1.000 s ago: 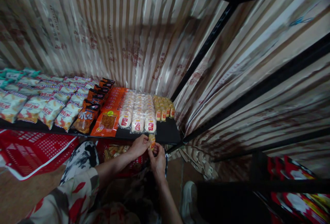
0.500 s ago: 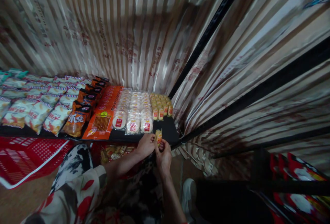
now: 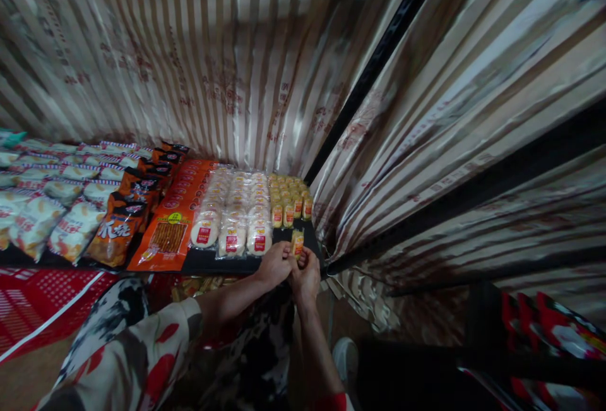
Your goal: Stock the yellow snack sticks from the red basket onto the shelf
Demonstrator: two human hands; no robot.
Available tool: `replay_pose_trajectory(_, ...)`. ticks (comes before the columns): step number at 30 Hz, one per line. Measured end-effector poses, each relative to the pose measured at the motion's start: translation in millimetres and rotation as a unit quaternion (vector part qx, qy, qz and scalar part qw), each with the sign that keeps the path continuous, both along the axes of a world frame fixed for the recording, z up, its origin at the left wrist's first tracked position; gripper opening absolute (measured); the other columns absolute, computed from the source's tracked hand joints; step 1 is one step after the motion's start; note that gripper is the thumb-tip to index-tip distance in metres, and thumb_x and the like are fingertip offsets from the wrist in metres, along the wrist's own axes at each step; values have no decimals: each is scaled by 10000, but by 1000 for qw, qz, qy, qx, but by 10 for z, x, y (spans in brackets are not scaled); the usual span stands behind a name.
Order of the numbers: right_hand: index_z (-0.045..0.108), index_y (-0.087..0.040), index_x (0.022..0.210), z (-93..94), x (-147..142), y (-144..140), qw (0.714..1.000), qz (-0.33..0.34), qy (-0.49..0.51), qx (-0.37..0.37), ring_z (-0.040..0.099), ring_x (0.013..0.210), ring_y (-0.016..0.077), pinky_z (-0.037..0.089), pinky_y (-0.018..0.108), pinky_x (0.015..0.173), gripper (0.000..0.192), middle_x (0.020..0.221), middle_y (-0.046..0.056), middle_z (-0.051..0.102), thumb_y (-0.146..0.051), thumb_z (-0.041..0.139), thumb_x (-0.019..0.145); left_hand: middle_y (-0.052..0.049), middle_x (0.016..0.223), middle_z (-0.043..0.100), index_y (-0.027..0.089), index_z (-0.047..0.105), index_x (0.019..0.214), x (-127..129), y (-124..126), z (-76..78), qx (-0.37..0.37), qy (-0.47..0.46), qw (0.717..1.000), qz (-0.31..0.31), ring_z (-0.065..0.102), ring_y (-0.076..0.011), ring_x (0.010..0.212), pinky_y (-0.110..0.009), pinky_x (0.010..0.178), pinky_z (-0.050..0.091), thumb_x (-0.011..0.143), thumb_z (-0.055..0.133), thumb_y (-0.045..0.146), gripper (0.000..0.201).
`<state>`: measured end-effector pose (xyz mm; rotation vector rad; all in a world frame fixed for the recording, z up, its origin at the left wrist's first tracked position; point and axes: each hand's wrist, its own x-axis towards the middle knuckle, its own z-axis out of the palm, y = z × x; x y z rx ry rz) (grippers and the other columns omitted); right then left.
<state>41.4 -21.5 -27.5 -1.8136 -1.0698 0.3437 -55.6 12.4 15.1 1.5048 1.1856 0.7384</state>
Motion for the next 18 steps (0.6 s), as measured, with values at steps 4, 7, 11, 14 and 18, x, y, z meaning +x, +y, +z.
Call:
replay_pose_trajectory(4,551,-148,1068,-41,92,125,1000,-5,-11,19,594,801,189,499,338,774,398,957,101,603,-382,562,746,-69,998,661,142,631,986,115,93,-55,23,-7,1000,-4,602,-167,933,-267,872,464,766,493,144,260)
replay_pose_trajectory(7,553,-151,1069,-107,132,171,1000,-11,-22,18,591,823,196,493,345,786,372,967,106,598,-347,543,752,-89,1011,654,121,638,994,178,125,-98,13,1,1000,-5,612,-169,925,-264,866,468,785,477,165,268)
replay_pose_trajectory(11,541,-136,1108,-192,172,192,1000,0,-14,0,594,850,207,492,355,803,394,1002,130,588,-306,508,754,-93,1049,639,123,644,1003,231,150,-131,-7,6,1000,-9,613,-153,923,-233,858,468,792,464,152,279)
replay_pose_trajectory(14,532,-126,1131,-200,201,216,1000,0,-10,-4,595,855,209,491,354,804,429,1031,140,575,-311,505,744,-107,1100,609,116,630,1041,262,182,-126,-21,8,1000,-10,611,-148,929,-228,857,469,793,467,146,298)
replay_pose_trajectory(18,541,-128,1132,-156,238,290,1000,-6,-17,1,588,853,207,483,348,804,436,1029,138,572,-311,494,739,-115,1120,599,114,617,1062,311,254,-112,-24,9,1000,-15,601,-162,966,-262,903,454,812,456,164,302)
